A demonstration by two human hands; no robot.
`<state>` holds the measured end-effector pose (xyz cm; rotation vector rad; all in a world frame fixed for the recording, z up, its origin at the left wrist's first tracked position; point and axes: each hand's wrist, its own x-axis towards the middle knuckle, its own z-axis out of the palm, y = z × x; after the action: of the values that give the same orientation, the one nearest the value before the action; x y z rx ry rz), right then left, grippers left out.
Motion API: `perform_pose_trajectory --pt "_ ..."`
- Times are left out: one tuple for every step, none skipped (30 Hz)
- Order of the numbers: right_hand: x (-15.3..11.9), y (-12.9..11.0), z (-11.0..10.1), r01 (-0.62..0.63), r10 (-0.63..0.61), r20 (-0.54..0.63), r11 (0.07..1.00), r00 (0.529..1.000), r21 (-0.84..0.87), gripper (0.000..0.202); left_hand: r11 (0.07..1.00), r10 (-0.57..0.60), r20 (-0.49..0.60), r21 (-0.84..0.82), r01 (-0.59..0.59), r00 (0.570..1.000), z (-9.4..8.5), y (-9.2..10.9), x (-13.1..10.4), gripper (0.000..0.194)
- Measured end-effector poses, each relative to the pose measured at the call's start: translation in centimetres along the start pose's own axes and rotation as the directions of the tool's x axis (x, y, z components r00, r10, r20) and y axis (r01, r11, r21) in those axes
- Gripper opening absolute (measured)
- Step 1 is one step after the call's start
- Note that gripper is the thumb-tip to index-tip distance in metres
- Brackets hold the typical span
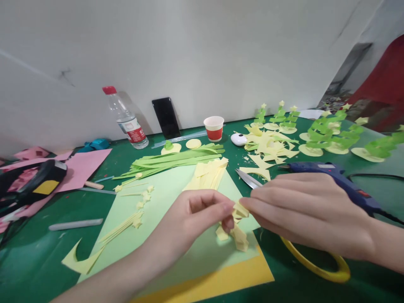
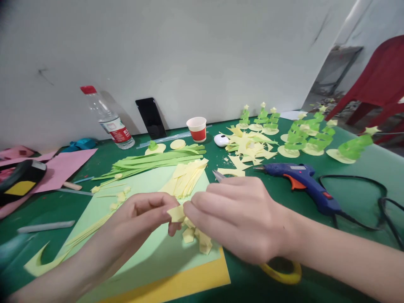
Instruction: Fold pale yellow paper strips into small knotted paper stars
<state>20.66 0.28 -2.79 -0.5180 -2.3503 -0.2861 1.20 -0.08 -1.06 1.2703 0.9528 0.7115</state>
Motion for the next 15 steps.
perform_pose_trajectory --pt "0.4 0.0 -0.1 -0.044 0.044 0.015 0.999 0.999 0.027 0.017 0.999 0.028 -0.024 0.029 -0.028 0.999 0.0 0.0 0.1 0.020" --pt "0.9 -0.1 -0.2 -0.139 0.140 0.003 0.985 0.990 0.105 0.016 0.995 0.070 -0.056 0.070 -0.066 0.996 0.0 0.1 0.1 0.018" --pt "1.3 -0.2 -0.3 -0.239 0.242 0.011 0.950 0.970 0.203 0.016 0.985 0.129 -0.083 0.122 -0.119 0.988 0.1 0.1 0.1 0.017" --pt "1.7 -0.4 -0.4 -0.347 0.353 0.036 0.888 0.935 0.301 0.016 0.967 0.200 -0.102 0.183 -0.179 0.975 0.1 0.2 0.0 0.016" --pt "2.0 -0.5 -0.4 -0.446 0.453 0.083 0.802 0.888 0.397 0.015 0.938 0.273 -0.103 0.247 -0.242 0.956 0.2 0.2 0.0 0.016" --pt "2.2 -0.7 -0.4 -0.536 0.537 0.148 0.697 0.830 0.476 0.014 0.904 0.342 -0.091 0.303 -0.301 0.935 0.3 0.3 -0.2 0.018" --pt "2.4 -0.8 -0.4 -0.613 0.597 0.229 0.583 0.768 0.533 0.013 0.871 0.400 -0.077 0.341 -0.353 0.913 0.4 0.3 -0.3 0.020" --pt "2.5 -1.0 -0.3 -0.676 0.638 0.311 0.469 0.705 0.569 0.011 0.846 0.441 -0.072 0.367 -0.387 0.895 0.4 0.3 -0.5 0.021" --pt "2.5 -1.0 -0.3 -0.721 0.658 0.385 0.362 0.647 0.591 0.011 0.830 0.467 -0.073 0.380 -0.408 0.881 0.5 0.3 -0.7 0.020" --pt "2.5 -1.1 -0.3 -0.750 0.662 0.450 0.267 0.599 0.605 0.013 0.824 0.476 -0.077 0.386 -0.414 0.876 0.6 0.3 -0.8 0.019" --pt "2.5 -1.1 -0.3 -0.764 0.656 0.503 0.182 0.563 0.619 0.015 0.823 0.478 -0.082 0.388 -0.414 0.874 0.7 0.3 -0.9 0.017" --pt "2.5 -1.2 -0.3 -0.770 0.644 0.547 0.104 0.535 0.630 0.017 0.826 0.476 -0.088 0.386 -0.411 0.875 0.7 0.2 -0.9 0.015" --pt "2.6 -1.2 -0.2 -0.771 0.627 0.589 0.029 0.509 0.636 0.019 0.833 0.471 -0.100 0.377 -0.405 0.876 0.8 0.1 -0.9 0.012" --pt "2.6 -1.3 -0.2 -0.768 0.607 0.629 -0.046 0.487 0.639 0.021 0.844 0.461 -0.113 0.362 -0.396 0.880 0.8 0.1 -0.9 0.010" --pt "2.7 -1.3 -0.2 -0.766 0.582 0.665 -0.109 0.467 0.633 0.022 0.860 0.444 -0.130 0.341 -0.380 0.886 0.8 0.0 -0.9 0.009"
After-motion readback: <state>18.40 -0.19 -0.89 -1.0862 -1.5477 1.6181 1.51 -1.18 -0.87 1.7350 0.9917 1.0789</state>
